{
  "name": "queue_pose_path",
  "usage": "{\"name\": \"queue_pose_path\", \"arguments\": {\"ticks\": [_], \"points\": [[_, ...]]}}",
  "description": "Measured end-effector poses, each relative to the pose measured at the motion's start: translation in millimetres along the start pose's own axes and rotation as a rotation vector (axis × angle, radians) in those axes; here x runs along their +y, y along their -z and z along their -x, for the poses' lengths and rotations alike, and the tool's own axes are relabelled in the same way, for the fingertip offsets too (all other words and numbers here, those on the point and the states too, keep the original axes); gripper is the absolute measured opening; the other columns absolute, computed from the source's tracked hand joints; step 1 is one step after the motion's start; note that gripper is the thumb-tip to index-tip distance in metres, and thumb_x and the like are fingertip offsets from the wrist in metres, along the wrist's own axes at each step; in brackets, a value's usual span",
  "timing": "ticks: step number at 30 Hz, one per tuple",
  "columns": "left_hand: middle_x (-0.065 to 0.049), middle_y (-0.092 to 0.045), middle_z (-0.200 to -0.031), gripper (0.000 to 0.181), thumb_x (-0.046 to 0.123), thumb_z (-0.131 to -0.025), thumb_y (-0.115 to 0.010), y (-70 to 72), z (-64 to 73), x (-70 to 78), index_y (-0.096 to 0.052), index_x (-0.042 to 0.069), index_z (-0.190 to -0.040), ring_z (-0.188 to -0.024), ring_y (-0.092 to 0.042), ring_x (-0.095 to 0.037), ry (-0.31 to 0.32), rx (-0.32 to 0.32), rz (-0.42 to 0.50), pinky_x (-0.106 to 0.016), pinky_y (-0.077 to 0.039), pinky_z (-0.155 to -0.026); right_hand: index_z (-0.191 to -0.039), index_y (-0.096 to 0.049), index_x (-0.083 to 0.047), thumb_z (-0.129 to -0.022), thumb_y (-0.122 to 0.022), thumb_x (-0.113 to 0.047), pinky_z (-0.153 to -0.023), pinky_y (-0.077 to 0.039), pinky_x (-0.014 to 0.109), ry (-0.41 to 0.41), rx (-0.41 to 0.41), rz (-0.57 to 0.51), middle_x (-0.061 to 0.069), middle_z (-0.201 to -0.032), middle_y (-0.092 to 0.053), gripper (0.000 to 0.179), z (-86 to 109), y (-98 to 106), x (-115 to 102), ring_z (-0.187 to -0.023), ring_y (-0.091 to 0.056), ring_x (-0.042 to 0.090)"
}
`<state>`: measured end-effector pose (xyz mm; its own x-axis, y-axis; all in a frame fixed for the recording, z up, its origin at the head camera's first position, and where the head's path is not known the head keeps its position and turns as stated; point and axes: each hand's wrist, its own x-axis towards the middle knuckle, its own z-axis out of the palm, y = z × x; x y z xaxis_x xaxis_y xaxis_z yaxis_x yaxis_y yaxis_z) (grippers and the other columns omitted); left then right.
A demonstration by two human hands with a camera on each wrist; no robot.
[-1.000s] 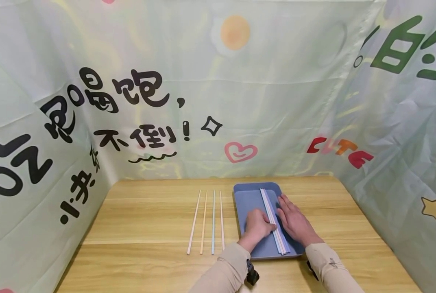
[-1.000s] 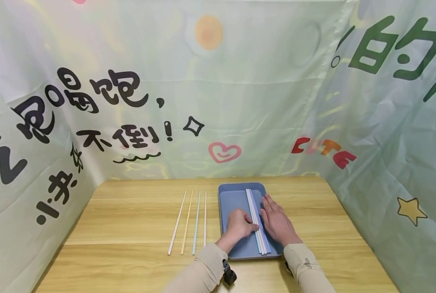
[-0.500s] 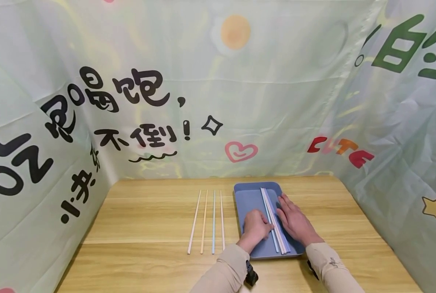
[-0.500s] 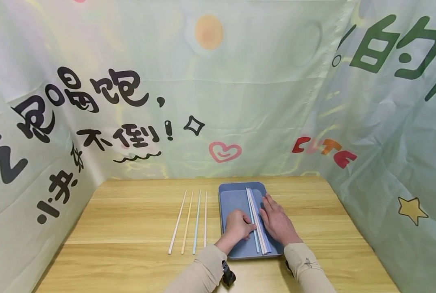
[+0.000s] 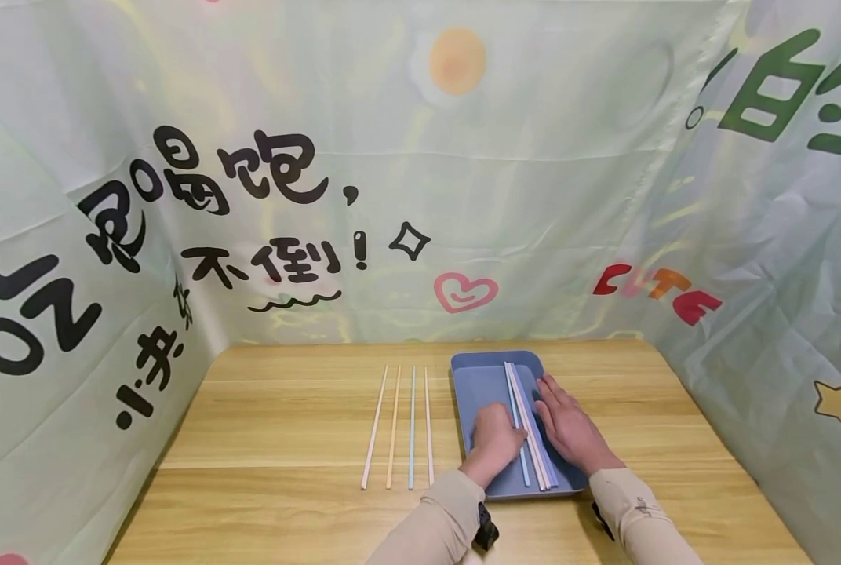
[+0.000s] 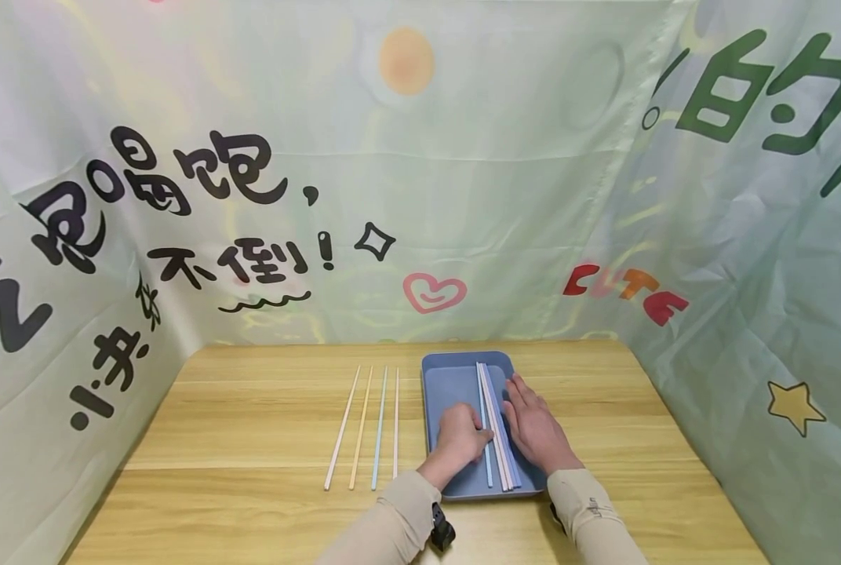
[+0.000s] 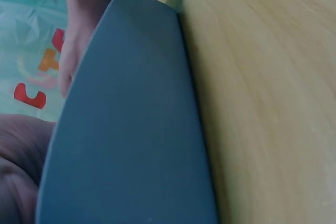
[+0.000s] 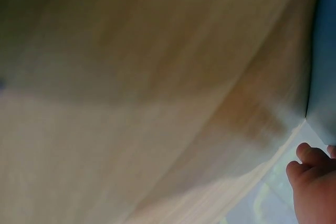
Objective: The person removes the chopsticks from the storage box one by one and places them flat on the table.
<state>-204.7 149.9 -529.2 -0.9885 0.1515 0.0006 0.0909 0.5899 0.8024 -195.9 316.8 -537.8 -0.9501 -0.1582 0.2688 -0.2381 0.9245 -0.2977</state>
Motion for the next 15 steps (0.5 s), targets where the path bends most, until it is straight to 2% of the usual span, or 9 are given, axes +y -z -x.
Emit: {"name": "queue_pose_path", "arguments": {"ticks": [6,15], "points": [[0.005,-0.042,-0.033,0.043,0.001,-0.081,-0.077,1.9,-1.8,1.8,-0.052,0.015,-0.049,-0.023,-0.037,-0.006,-0.013,0.021,-0.029,-0.021,-0.032,-0.03,-0.152,-0.045,0.012,-0.112,-0.049,-0.016,-0.118,-0.041,0.065,0.008,0.008,-0.008,0.032,-0.162,-0.04,0.049,-0.7,1,0,-0.145,-0.047,0.051],[0.006,-0.043,-0.032,0.04,0.013,-0.078,-0.084,10.2,-3.1,-0.5,-0.055,0.014,-0.05,-0.024,-0.039,-0.004,0.047,0.015,-0.016,-0.021,-0.037,-0.031,-0.152,-0.046,0.011,-0.111,-0.049,-0.016,-0.117,-0.041,0.065,-0.001,0.008,-0.009,0.032,-0.161,-0.041,0.049,0.2,1,0,-0.144,-0.048,0.05]]}}
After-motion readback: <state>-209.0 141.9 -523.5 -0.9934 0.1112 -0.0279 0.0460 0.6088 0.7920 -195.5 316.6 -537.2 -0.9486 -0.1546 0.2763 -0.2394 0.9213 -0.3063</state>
